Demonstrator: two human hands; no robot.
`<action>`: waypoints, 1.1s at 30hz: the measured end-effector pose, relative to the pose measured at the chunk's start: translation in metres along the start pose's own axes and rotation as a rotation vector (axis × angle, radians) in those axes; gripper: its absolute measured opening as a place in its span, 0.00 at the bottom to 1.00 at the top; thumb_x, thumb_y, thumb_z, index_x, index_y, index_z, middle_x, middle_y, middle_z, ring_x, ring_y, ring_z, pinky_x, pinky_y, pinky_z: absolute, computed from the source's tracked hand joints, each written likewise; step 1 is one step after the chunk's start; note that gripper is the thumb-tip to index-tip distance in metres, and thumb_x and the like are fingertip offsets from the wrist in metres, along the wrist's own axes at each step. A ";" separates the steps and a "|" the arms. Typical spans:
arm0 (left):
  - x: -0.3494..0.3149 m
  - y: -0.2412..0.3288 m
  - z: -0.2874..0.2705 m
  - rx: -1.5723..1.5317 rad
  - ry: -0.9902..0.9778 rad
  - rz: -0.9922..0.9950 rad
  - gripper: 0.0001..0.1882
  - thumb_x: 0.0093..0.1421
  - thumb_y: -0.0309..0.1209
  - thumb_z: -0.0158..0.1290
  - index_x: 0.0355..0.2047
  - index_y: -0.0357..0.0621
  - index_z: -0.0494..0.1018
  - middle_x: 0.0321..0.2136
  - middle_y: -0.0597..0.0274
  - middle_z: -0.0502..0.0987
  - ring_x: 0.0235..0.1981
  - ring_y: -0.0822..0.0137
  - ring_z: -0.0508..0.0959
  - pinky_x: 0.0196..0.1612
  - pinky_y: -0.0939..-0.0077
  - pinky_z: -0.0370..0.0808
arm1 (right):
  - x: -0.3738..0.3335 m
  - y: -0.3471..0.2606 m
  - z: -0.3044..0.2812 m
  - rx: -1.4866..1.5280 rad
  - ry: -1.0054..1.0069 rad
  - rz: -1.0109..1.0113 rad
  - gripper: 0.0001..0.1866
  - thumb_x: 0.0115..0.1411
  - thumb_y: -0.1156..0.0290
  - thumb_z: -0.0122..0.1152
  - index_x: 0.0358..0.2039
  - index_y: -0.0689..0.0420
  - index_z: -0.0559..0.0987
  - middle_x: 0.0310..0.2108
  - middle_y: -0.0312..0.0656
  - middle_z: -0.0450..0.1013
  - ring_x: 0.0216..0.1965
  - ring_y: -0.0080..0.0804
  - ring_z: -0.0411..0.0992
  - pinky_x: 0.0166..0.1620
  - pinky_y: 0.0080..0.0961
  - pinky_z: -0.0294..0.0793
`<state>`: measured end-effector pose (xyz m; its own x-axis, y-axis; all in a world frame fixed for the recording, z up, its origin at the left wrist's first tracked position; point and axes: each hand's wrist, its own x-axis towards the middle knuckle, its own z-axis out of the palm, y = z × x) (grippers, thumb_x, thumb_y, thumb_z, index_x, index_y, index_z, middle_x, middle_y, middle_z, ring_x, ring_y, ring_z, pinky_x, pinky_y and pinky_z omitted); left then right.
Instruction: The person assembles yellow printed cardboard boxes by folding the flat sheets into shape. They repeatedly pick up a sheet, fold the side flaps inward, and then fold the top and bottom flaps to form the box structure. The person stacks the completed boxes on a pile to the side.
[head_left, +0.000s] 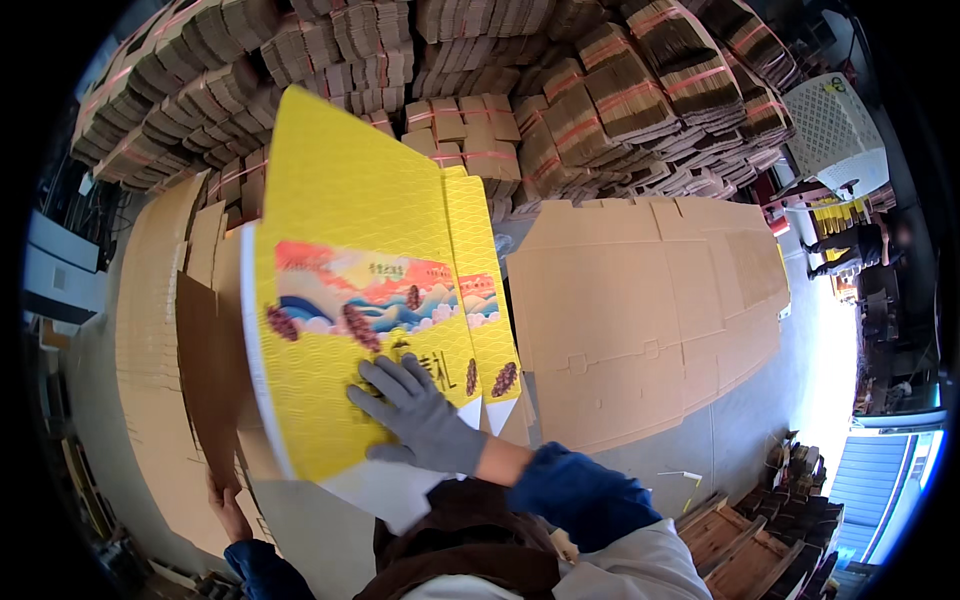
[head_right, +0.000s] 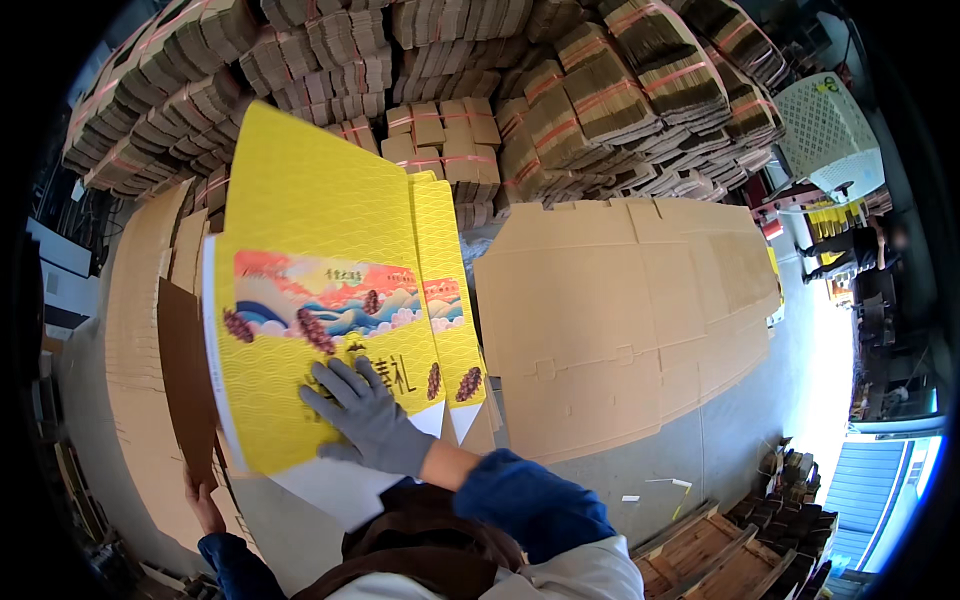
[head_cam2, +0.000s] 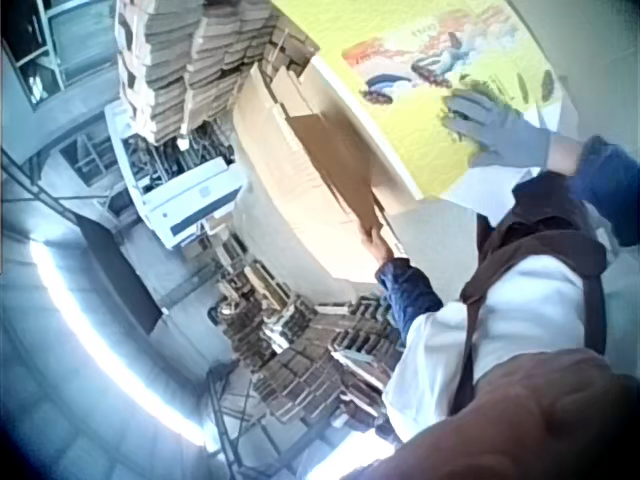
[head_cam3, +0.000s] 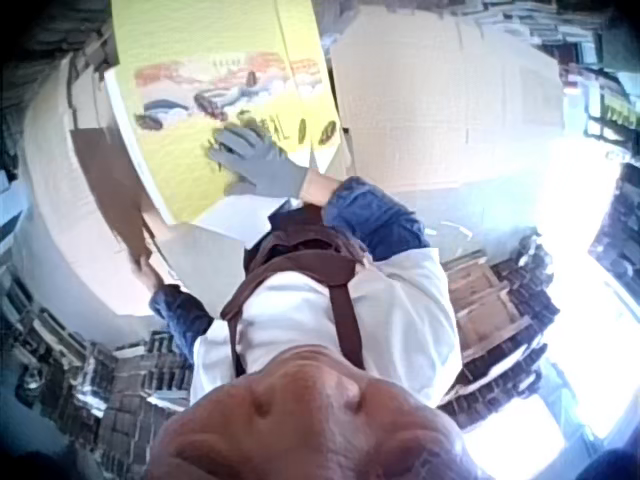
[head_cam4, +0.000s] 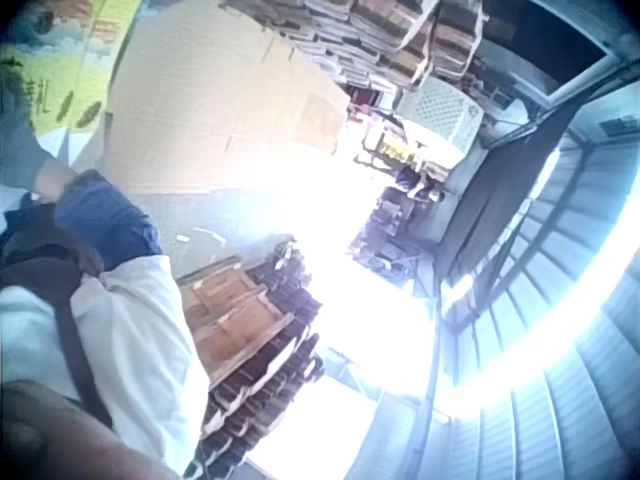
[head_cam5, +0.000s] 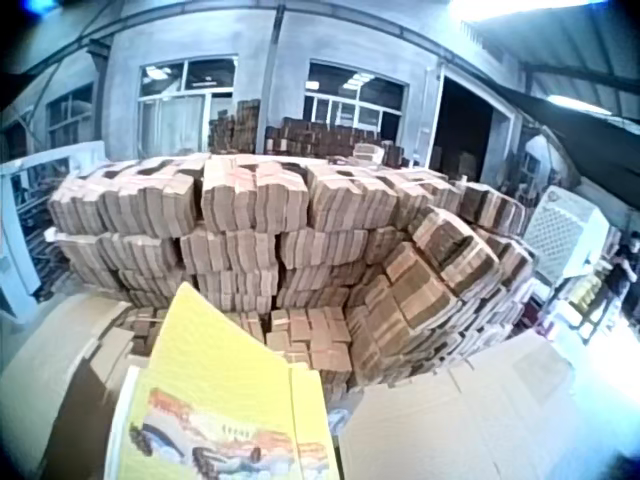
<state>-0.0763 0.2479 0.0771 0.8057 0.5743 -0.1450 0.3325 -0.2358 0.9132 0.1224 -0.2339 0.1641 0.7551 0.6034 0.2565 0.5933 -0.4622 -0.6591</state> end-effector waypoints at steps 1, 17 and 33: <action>0.001 0.002 0.006 0.010 -0.024 0.004 0.31 0.63 0.17 0.41 0.68 0.40 0.62 0.63 0.54 0.68 0.64 0.60 0.67 0.65 0.66 0.64 | -0.008 0.015 0.032 -0.083 -0.038 0.012 0.44 0.56 0.45 0.65 0.68 0.51 0.64 0.69 0.52 0.56 0.72 0.53 0.49 0.71 0.62 0.43; -0.077 0.003 0.174 0.719 -0.177 0.297 0.40 0.49 0.14 0.50 0.66 0.42 0.63 0.67 0.39 0.59 0.66 0.34 0.58 0.67 0.47 0.60 | -0.057 0.091 0.103 -0.474 -0.272 0.073 0.30 0.53 0.58 0.70 0.56 0.51 0.75 0.59 0.46 0.65 0.62 0.48 0.60 0.65 0.56 0.57; -0.065 -0.010 0.180 0.890 -0.271 0.275 0.45 0.44 0.16 0.57 0.66 0.47 0.64 0.66 0.41 0.60 0.63 0.37 0.63 0.64 0.48 0.64 | 0.000 0.023 0.228 -0.299 -0.211 0.005 0.25 0.55 0.53 0.66 0.52 0.48 0.77 0.59 0.43 0.65 0.64 0.46 0.59 0.67 0.67 0.46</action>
<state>-0.0434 0.0720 0.0091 0.9594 0.2366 -0.1538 0.2751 -0.9058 0.3223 0.0725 -0.0964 -0.0118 0.7025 0.7070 0.0815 0.6687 -0.6164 -0.4158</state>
